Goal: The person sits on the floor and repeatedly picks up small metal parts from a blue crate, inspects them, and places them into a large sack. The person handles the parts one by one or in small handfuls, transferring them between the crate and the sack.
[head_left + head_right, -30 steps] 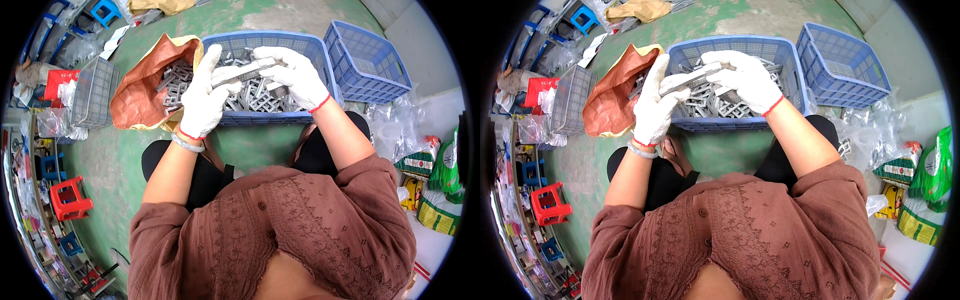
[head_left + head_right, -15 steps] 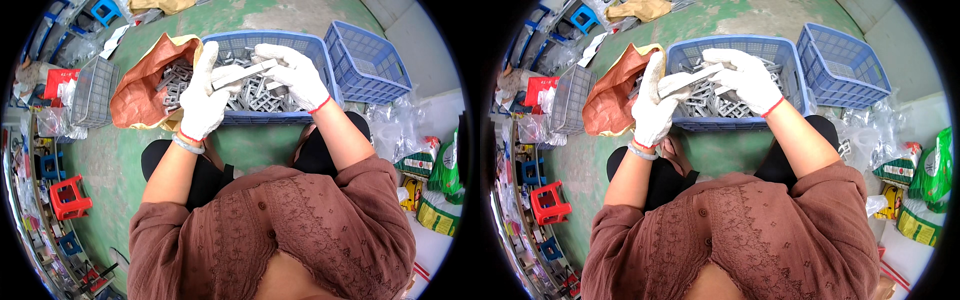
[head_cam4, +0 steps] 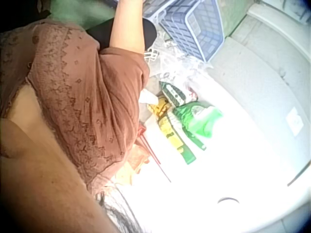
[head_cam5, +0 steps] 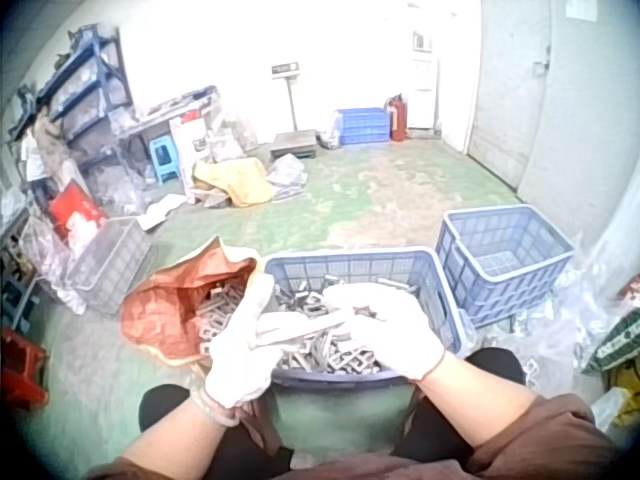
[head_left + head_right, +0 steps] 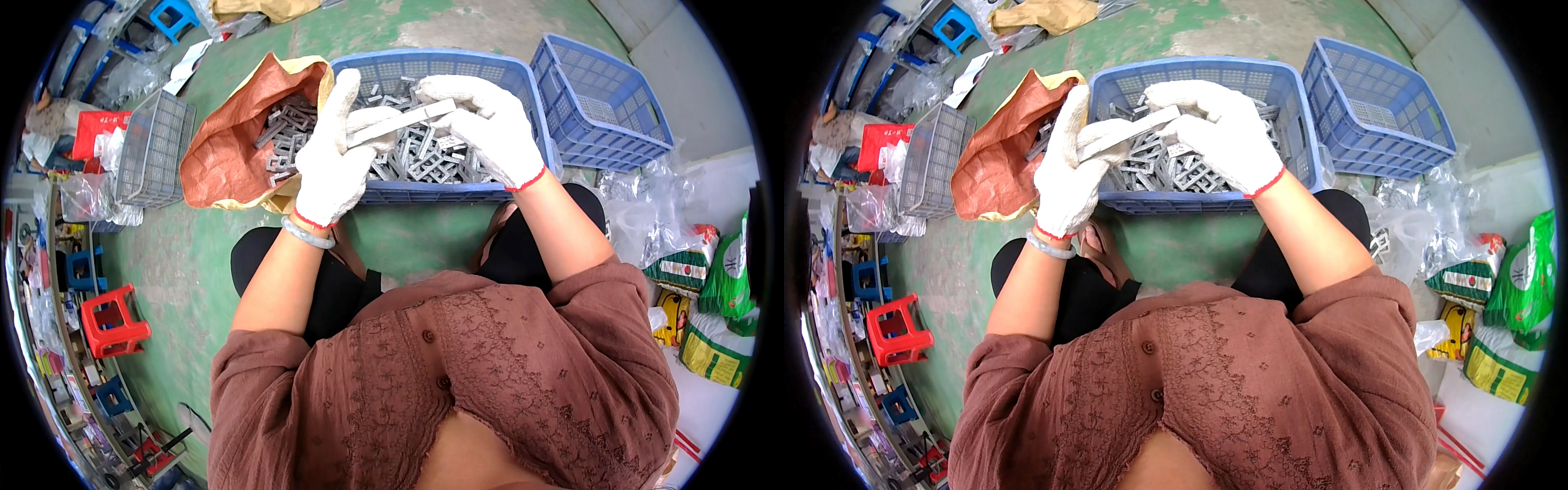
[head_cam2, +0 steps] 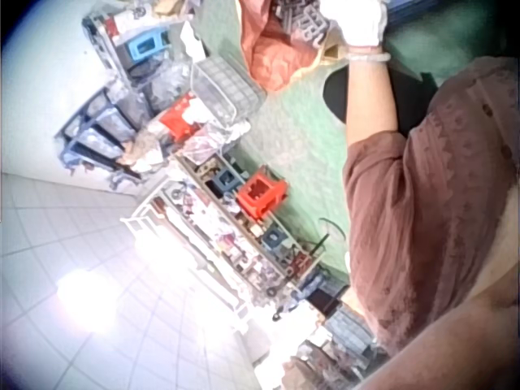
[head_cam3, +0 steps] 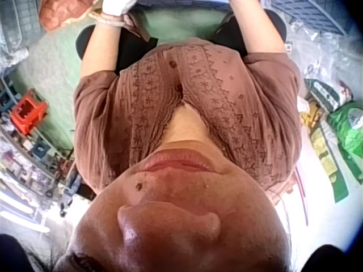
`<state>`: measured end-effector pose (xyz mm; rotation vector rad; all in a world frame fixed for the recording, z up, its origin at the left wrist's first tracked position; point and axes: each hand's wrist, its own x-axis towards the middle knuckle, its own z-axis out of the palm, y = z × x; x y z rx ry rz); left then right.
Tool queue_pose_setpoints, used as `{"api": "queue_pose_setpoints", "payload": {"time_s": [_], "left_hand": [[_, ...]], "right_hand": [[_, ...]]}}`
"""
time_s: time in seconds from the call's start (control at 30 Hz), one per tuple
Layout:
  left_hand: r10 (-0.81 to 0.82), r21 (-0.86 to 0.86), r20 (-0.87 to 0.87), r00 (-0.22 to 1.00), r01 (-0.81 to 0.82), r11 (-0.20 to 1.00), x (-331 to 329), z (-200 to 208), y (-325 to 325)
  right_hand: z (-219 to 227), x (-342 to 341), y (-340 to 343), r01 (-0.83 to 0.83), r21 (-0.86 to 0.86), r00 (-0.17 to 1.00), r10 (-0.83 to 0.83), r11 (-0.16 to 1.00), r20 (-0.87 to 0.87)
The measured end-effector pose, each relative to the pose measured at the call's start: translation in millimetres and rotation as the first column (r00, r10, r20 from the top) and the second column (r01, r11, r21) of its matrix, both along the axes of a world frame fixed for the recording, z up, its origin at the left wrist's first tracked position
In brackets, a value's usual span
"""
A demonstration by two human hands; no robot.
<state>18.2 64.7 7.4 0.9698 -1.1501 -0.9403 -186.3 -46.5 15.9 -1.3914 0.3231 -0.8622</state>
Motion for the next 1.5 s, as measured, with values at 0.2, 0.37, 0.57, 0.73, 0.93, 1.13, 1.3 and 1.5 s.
{"api": "queue_pose_setpoints", "payload": {"time_s": [0.2,0.37,0.57,0.73,0.93,1.13,1.3,1.5], "left_hand": [[-0.027,0.023,-0.015,1.0,0.027,0.999,2.7,1.6,0.7],[-0.052,0.092,-0.088,0.995,0.06,0.994,-2.4,0.7,1.0],[0.01,0.228,0.057,0.998,-0.022,0.974,-31.3,11.5,16.4],[0.137,0.0,0.44,0.887,-0.153,0.988,-34.3,-1.9,16.2],[0.178,-0.084,0.571,0.801,-0.158,0.984,-44.3,-5.3,22.4],[0.254,-0.188,0.656,0.71,-0.173,0.967,-48.3,-4.4,23.3],[0.323,-0.283,0.673,0.665,-0.172,0.944,-51.4,-4.6,22.9],[0.341,-0.307,0.655,0.675,-0.175,0.935,-54.4,-7.6,22.2]], "right_hand": [[-1.0,0.2,0.1,0.013,-0.074,1.0,-0.013,0.997,-0.005],[3.5,0.5,0.1,0.017,0.006,1.0,-0.017,1.0,-0.024],[-0.3,0.7,-2.3,0.002,0.111,0.999,-0.006,0.994,0.037],[-4.2,3.8,-3.2,0.005,0.073,0.998,-0.01,0.997,0.068],[-9.5,3.6,-5.3,-0.019,0.058,0.997,0.014,0.998,0.082],[-11.6,3.8,-5.6,-0.055,0.048,0.994,0.051,0.997,0.1],[-13.8,4.0,-5.9,-0.066,0.037,0.992,0.061,0.997,0.107],[-13.4,4.6,-7.3,-0.047,0.012,0.997,0.046,0.999,0.055]]}}
